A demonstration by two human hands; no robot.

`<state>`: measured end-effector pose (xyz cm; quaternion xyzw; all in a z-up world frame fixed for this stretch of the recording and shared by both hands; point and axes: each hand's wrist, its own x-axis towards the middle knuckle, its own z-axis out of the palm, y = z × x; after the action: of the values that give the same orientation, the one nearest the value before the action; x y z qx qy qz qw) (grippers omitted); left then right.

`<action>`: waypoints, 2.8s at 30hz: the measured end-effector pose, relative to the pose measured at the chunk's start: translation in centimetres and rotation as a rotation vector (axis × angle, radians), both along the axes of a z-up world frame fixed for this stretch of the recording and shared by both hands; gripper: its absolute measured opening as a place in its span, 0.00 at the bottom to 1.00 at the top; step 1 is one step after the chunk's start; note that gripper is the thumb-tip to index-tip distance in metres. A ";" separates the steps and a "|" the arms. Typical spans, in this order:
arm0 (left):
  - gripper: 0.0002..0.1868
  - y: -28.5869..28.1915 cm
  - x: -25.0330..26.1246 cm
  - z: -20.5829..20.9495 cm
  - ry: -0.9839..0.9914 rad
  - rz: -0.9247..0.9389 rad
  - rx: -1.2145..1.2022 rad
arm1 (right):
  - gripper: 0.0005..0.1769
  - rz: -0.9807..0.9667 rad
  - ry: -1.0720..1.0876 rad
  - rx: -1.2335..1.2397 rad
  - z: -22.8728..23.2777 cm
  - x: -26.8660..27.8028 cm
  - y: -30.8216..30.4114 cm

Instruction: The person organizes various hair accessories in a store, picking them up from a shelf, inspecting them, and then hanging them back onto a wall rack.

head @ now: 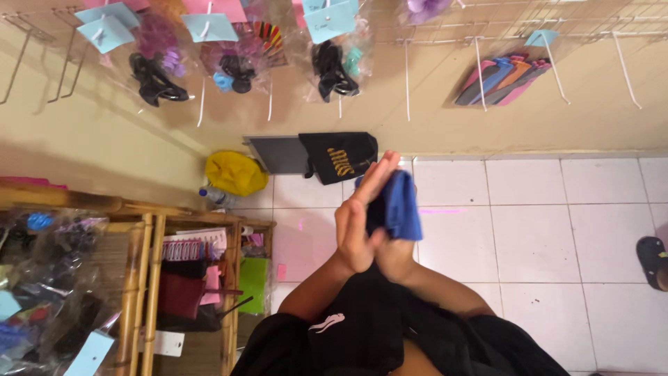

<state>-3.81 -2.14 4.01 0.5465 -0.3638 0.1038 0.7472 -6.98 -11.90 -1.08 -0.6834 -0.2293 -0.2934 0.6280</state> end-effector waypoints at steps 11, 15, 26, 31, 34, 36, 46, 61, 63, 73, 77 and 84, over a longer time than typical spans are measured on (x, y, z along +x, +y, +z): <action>0.37 -2.0 -3.9 -3.1 0.469 -0.038 -0.134 | 0.36 -0.064 0.188 0.014 -3.0 -6.0 -0.5; 0.36 -2.3 -3.5 -3.8 0.641 -0.234 -0.367 | 0.26 -0.187 0.032 -0.212 -3.2 -6.6 -1.1; 0.37 -5.2 -5.4 -3.0 0.852 -0.469 -0.543 | 0.21 -0.046 -0.344 -0.217 3.3 -5.5 -6.5; 0.38 -6.9 -5.1 -2.5 0.666 -0.335 -0.348 | 0.26 0.071 -0.356 -0.107 4.8 -3.1 -9.1; 0.37 -6.9 -5.8 -2.5 0.331 -0.092 -0.158 | 0.30 0.177 -0.159 0.271 3.3 -3.1 -9.7; 0.38 -6.2 -4.9 -2.2 0.127 0.099 -0.057 | 0.32 0.237 -0.041 0.501 2.5 -3.0 -9.9; 0.33 -2.2 -5.7 -1.9 -0.218 0.315 0.017 | 0.28 0.531 0.550 0.726 -1.3 -2.3 -6.4; 0.37 -5.0 -3.4 1.0 0.356 0.224 -0.203 | 0.12 -0.105 -0.301 -0.240 3.7 0.8 -5.8; 0.38 -5.6 -3.4 0.4 0.484 0.054 -0.350 | 0.13 -0.070 -0.408 -0.400 3.1 1.2 -7.1; 0.37 -10.1 -1.3 -1.5 0.829 -0.352 -0.513 | 0.12 -0.024 -0.344 -0.324 -0.9 2.8 -12.8; 0.35 -10.2 -0.1 -1.7 0.618 -0.354 -0.269 | 0.12 -0.062 -0.284 -0.181 -2.5 2.0 -13.6; 0.32 -5.7 0.6 -4.4 0.754 -0.442 -1.009 | 0.10 0.247 -0.593 -0.373 -8.3 2.5 -13.0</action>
<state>-3.26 -7.80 -0.39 0.0416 -0.0878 -0.0925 0.9910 -4.44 -24.89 -9.34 -0.6387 -0.5313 -0.3538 0.4297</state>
